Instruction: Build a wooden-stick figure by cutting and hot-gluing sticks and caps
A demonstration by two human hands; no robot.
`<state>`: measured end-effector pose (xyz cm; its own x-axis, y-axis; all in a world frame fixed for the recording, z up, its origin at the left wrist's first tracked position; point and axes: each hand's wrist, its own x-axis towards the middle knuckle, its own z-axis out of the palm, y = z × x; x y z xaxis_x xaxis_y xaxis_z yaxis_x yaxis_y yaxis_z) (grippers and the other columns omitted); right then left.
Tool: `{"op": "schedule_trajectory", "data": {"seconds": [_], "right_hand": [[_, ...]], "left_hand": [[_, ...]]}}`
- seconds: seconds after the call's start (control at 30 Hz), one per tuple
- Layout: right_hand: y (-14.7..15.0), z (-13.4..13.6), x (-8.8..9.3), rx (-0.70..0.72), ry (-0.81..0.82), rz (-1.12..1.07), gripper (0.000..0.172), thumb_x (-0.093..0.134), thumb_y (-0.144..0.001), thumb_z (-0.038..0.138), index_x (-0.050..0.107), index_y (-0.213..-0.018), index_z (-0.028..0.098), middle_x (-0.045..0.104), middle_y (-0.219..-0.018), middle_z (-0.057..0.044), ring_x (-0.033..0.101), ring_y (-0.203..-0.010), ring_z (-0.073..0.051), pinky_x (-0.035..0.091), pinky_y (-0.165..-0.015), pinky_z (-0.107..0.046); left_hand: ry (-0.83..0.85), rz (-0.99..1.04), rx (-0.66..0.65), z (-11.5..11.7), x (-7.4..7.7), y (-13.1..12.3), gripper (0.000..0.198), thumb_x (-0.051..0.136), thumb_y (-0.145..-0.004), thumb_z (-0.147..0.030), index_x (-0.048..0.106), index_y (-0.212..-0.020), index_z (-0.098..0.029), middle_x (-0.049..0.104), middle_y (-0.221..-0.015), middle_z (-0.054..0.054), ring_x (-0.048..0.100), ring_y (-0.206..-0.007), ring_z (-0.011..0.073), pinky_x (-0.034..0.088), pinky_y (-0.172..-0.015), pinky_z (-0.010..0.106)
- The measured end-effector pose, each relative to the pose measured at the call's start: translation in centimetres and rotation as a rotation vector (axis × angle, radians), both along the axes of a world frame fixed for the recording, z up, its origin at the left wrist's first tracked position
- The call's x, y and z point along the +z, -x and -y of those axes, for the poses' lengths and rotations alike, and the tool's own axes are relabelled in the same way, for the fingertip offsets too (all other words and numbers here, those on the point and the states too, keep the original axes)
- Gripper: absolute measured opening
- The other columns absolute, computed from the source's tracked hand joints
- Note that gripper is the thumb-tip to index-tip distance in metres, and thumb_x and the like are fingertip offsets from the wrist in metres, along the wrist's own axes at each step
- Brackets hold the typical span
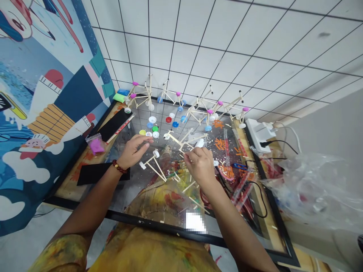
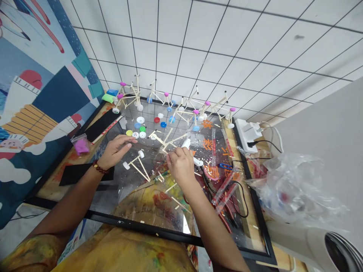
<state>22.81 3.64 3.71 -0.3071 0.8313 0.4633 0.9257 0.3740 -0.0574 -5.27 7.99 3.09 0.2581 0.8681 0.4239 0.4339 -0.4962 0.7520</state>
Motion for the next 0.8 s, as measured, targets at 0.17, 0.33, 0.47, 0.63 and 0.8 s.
{"op": "schedule_trajectory", "data": {"seconds": [0.17, 0.33, 0.47, 0.63, 0.8], "right_hand": [[-2.1, 0.5, 1.8, -0.082, -0.051, -0.128, 0.022, 0.058, -0.094, 0.029, 0.074, -0.081, 0.02, 0.063, -0.076, -0.006, 0.048, -0.077, -0.021, 0.033, -0.074, -0.035], [-2.2, 1.2, 2.9, -0.051, -0.066, -0.487, 0.019, 0.06, -0.093, 0.032, 0.074, -0.084, 0.023, 0.063, -0.075, -0.004, 0.054, -0.075, -0.019, 0.042, -0.074, -0.034], [-0.7, 1.7, 2.7, 0.014, -0.082, -0.694, 0.016, 0.061, -0.092, 0.03, 0.074, -0.085, 0.023, 0.062, -0.074, -0.003, 0.056, -0.074, -0.018, 0.045, -0.069, -0.032], [0.8, 2.3, 1.9, 0.104, -0.048, -0.729, 0.016, 0.06, -0.093, 0.029, 0.075, -0.089, 0.024, 0.064, -0.076, -0.003, 0.058, -0.075, -0.018, 0.045, -0.073, -0.034], [1.1, 2.9, 0.9, 0.179, 0.018, -0.673, 0.014, 0.062, -0.092, 0.029, 0.075, -0.093, 0.026, 0.067, -0.08, -0.004, 0.058, -0.081, -0.019, 0.046, -0.077, -0.034]], "left_hand": [[-0.014, 0.09, 0.173, 0.7, 1.7, -0.6, 0.021, 0.06, -0.088, -0.031, 0.072, -0.103, -0.022, 0.074, -0.106, 0.006, 0.065, -0.104, 0.0216, 0.05, -0.097, 0.039], [0.197, 0.491, 0.203, 2.6, 3.2, -5.4, 0.02, 0.067, -0.085, -0.035, 0.071, -0.099, -0.021, 0.074, -0.102, 0.006, 0.069, -0.099, 0.0216, 0.055, -0.091, 0.037], [0.305, 0.577, 0.048, 3.4, 3.0, -9.9, 0.043, 0.076, -0.079, -0.038, 0.065, -0.119, -0.026, 0.068, -0.126, 0.009, 0.063, -0.118, 0.0233, 0.053, -0.1, 0.039], [0.281, 0.597, -0.085, 3.4, 2.7, -12.5, 0.051, 0.065, -0.088, -0.044, 0.054, -0.135, -0.028, 0.053, -0.147, 0.009, 0.05, -0.136, 0.0249, 0.046, -0.11, 0.04], [0.224, 0.589, -0.047, 3.8, 2.4, -12.9, 0.028, 0.051, -0.097, -0.041, 0.065, -0.117, -0.027, 0.062, -0.135, 0.006, 0.056, -0.129, 0.0239, 0.048, -0.107, 0.042]]}}
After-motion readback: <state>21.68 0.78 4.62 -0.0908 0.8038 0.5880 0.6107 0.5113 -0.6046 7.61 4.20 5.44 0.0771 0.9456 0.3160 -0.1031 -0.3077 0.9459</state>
